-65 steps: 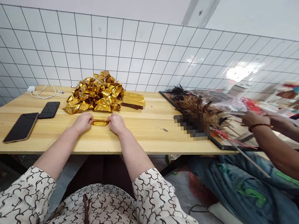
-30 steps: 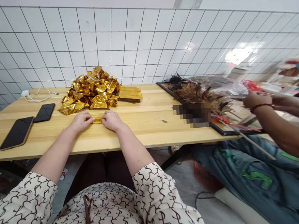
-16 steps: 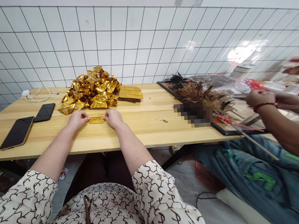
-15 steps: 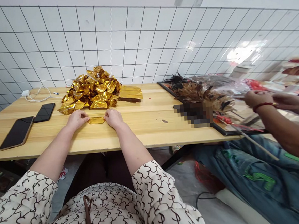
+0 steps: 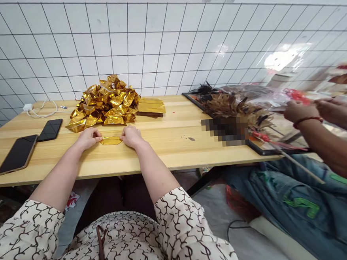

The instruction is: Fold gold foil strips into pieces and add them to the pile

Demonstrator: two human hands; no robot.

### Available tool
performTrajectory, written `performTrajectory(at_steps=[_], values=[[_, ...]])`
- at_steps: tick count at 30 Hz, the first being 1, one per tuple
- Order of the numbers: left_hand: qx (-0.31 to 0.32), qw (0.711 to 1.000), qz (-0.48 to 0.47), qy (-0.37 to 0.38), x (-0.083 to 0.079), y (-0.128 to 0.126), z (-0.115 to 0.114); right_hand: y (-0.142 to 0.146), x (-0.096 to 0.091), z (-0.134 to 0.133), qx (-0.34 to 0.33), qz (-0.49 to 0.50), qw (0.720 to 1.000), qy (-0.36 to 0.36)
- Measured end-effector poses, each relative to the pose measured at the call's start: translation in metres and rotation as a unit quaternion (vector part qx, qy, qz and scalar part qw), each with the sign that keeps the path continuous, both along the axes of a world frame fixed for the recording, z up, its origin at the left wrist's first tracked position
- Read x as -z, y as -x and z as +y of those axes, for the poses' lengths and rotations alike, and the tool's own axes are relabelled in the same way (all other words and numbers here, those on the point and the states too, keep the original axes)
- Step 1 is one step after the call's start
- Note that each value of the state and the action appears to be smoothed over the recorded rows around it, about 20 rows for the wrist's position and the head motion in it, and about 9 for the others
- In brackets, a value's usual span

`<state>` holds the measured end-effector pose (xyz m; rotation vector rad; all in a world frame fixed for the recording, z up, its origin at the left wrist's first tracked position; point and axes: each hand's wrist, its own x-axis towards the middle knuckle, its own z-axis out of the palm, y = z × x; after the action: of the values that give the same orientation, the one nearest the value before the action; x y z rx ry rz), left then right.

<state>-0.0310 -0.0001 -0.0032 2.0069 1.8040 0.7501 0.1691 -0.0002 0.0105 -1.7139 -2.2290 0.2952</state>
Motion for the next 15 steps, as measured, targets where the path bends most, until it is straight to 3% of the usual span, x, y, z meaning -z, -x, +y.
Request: performTrajectory(at_steps=[10,15], values=[[0.030,0.988,-0.153,0.015,0.0023,0.0069,-0.0004,0.0001,0.0034,-0.0015,-0.026,0.086,0.996,0.015],[0.057,0.979,-0.195,0.035,0.0026,0.0090,0.0005,0.0004,0.0035,-0.0011,-0.036,0.133,0.990,-0.024]])
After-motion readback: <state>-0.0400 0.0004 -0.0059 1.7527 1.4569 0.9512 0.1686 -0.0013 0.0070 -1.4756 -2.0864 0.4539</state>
